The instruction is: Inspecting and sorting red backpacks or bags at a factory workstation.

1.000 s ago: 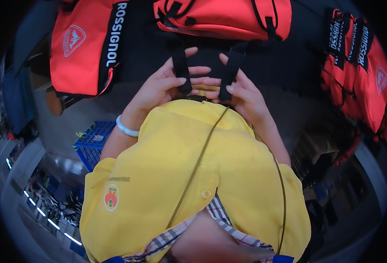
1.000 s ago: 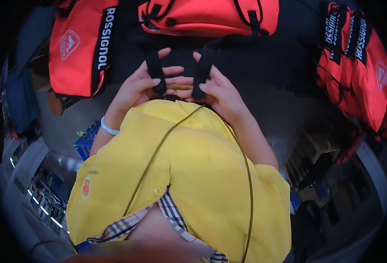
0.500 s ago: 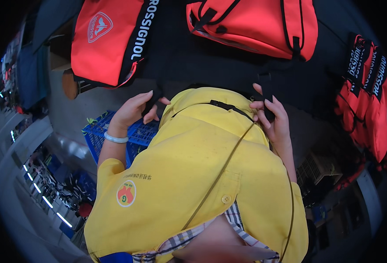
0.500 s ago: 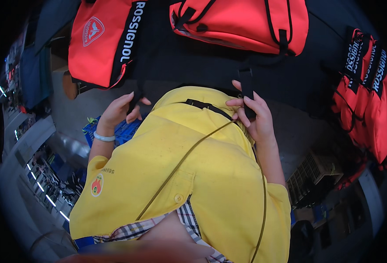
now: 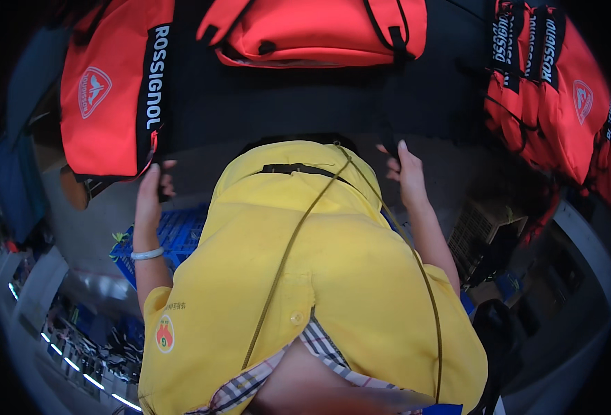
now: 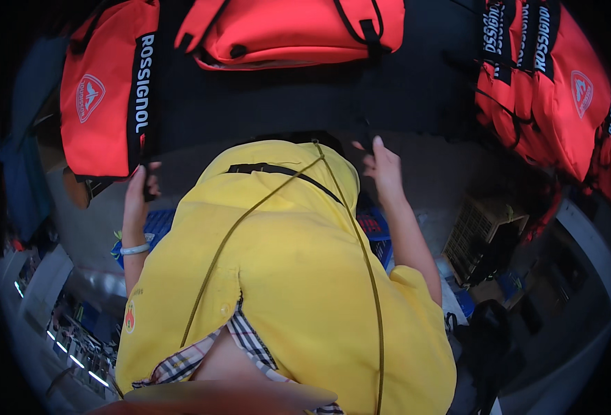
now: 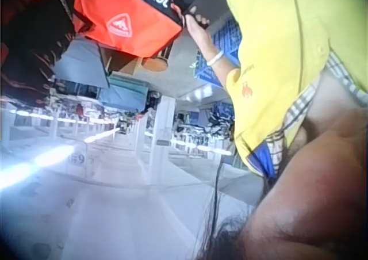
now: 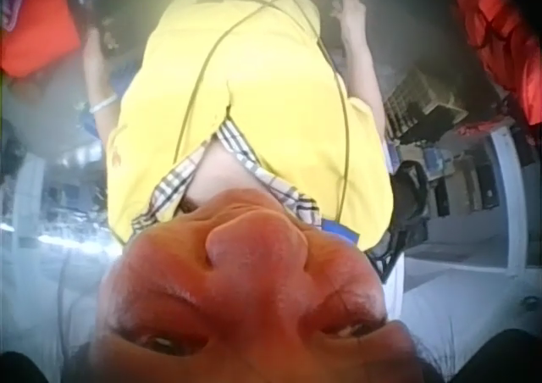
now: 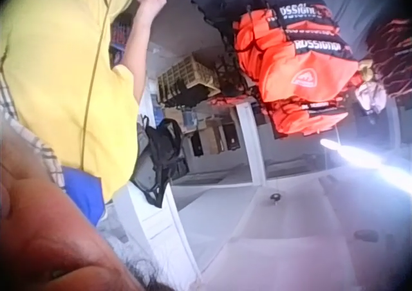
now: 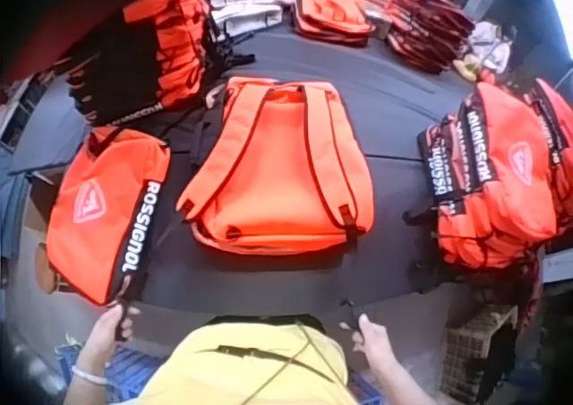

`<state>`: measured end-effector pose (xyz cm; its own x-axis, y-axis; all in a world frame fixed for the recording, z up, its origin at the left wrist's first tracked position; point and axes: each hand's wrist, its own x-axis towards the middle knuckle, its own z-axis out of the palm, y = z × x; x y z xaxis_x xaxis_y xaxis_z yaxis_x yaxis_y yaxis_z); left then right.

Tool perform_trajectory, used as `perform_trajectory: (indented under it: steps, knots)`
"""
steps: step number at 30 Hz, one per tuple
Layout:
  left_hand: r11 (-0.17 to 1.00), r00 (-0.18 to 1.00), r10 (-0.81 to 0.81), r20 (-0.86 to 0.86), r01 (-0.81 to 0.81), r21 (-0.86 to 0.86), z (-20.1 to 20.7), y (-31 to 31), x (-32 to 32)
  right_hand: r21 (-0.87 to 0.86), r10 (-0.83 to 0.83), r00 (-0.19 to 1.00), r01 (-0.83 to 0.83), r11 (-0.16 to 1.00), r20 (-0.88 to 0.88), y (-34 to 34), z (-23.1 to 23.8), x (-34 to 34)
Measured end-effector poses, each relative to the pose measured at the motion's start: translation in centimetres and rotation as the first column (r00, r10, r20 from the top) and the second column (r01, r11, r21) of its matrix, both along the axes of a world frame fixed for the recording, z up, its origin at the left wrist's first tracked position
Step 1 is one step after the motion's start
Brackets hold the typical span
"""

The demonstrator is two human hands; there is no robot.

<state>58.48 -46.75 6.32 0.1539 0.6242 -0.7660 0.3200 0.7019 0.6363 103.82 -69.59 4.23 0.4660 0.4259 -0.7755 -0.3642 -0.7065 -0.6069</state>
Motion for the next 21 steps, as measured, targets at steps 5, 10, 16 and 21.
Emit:
perform_trajectory:
  steps: [5, 10, 16, 21]
  knots:
    - [0.909, 0.949, 0.18, -0.258, -0.06, 0.412, -3.3, 4.1, -11.8, -0.159, 0.096, 0.364, 0.147, 0.976, 0.927, -13.2, -3.1, 10.9]
    - [0.228, 0.385, 0.49, -0.782, 0.809, 0.541, -0.5, 5.3, -4.5, -0.116, 0.089, 0.254, 0.093, 0.989, 0.963, -9.4, -1.4, 10.5]
    - [0.854, 0.921, -0.39, -0.013, 0.367, 0.367, -0.8, 2.4, 11.4, 0.239, -0.031, 0.996, 0.011, 0.971, 0.08, 3.5, -3.7, 3.6]
    - [0.986, 0.982, -0.159, 0.105, 0.153, 0.065, -5.8, 5.0, 16.0, 0.399, -0.31, 0.889, 0.433, 0.809, -0.336, 8.9, -4.1, 4.1]
